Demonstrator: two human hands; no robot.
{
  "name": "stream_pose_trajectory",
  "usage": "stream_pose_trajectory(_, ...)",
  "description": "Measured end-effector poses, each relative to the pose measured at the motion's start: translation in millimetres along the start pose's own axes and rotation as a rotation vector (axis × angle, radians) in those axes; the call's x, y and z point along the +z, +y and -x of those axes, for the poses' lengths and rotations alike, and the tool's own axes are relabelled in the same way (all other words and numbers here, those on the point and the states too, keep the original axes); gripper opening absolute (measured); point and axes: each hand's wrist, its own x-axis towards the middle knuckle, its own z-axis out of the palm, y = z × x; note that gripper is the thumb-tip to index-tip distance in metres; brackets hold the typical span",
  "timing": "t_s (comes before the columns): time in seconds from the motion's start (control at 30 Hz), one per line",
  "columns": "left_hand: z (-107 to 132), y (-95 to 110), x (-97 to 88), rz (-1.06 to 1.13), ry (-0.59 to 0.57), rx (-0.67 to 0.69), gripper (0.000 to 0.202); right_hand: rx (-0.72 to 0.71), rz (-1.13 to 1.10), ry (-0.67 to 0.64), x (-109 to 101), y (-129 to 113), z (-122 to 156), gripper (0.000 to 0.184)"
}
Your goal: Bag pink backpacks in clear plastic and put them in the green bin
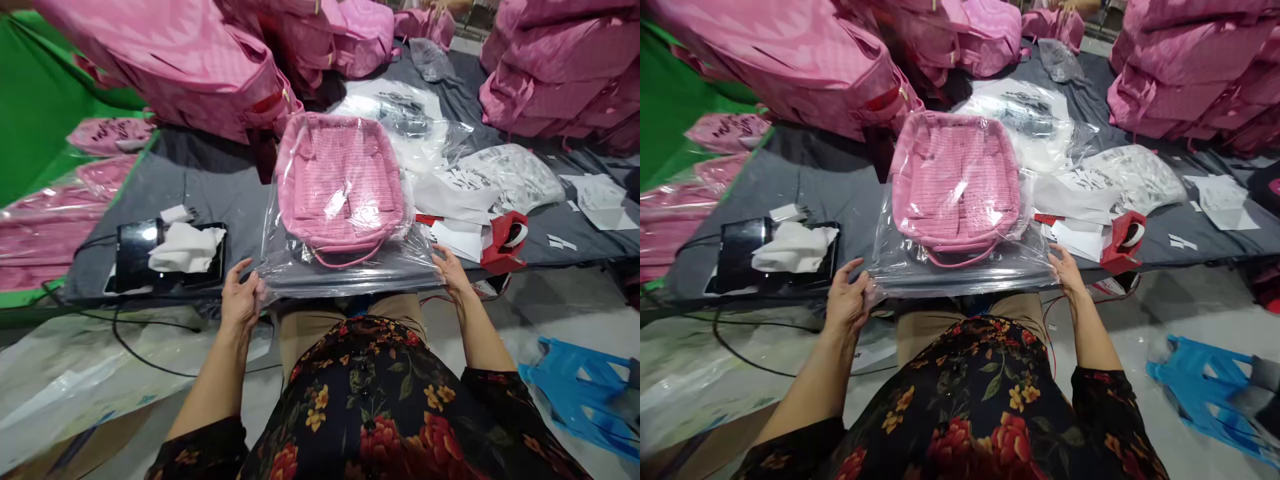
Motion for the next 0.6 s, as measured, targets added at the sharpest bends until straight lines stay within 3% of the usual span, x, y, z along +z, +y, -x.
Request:
stream_pose_trajectory(0.1,1,2,-4.1,0.186,-0.039,-0.112,0.041,-0.009,-0.266,-0.076,-7,5,-3,0.053)
stream_pose_trajectory(0.2,4,1,-13.6,0.171,-0.103,-0.106,0.046,-0.089,-0.28,-0.067,-12,8,1,0.044)
stream_pose_trajectory(0.3,0,0,-23.0,-0.083,-0.152,0.066,0.05,-0.251,-0.061,-0.023,-16,5,1,0.033)
stream_pose_trajectory(0.37,-5,2,-25.7,-0.315,-0.121,0.257,0.037,-0.43,0.068,0.086,-15,0,-3,0.031)
stream_pose_trajectory(0.43,-10,4,-23.5,-0.452,-0.045,0.464,0.038,-0.579,0.094,0.179,-8,-4,-12,0.036)
stream_pose_trajectory(0.5,-13,7,-15.7,-0.456,0.012,0.608,0.046,-0.619,0.03,0.214,5,-7,-22,0.043)
stream_pose_trajectory(0.6,-16,6,2.9,-0.353,0.018,0.563,0.052,-0.528,-0.064,0.289,28,-7,-36,0.053)
